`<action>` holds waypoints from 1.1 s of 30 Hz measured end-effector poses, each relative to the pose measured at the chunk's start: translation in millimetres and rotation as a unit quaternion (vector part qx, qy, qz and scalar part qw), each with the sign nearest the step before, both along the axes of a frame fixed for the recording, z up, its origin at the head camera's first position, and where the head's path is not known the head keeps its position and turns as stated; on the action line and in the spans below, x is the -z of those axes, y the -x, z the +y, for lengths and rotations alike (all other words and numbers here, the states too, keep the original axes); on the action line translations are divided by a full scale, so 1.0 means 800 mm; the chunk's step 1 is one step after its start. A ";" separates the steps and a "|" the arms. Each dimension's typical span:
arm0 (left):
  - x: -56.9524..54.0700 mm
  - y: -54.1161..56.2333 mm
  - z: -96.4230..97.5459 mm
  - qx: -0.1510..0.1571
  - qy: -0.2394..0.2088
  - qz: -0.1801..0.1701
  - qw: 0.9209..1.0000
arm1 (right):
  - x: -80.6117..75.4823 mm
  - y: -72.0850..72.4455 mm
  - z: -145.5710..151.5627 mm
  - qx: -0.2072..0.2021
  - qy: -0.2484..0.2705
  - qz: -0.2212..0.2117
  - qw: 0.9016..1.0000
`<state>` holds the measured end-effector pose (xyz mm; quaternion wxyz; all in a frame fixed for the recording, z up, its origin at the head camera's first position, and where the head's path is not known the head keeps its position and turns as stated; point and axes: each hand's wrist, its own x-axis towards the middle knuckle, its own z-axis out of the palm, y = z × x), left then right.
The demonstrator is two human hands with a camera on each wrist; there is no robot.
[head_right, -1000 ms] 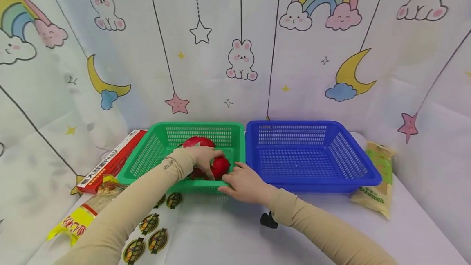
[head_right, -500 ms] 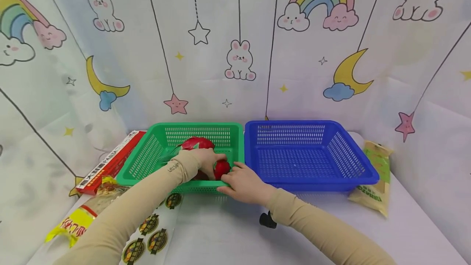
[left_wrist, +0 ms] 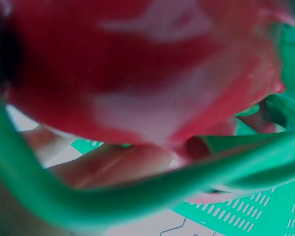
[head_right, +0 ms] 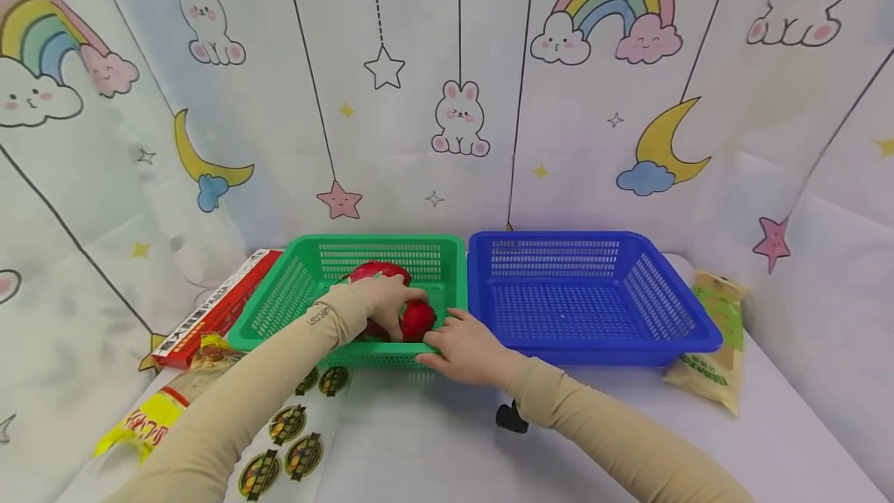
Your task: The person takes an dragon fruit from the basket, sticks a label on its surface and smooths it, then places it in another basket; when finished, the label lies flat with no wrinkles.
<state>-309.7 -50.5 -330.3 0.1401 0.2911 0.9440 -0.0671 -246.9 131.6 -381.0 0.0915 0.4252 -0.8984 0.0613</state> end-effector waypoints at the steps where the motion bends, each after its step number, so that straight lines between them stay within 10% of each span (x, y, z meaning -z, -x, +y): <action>1: -0.001 0.000 -0.003 -0.004 -0.004 0.004 1.000 | 0.000 0.000 0.000 -0.001 0.001 0.000 1.000; 11: -0.023 -0.010 -0.015 0.035 -0.022 0.094 0.995 | -0.001 0.001 0.001 -0.001 0.010 0.002 1.000; 33: -0.074 -0.064 -0.053 0.060 -0.075 0.168 0.981 | 0.000 0.001 0.001 0.002 0.006 -0.015 1.000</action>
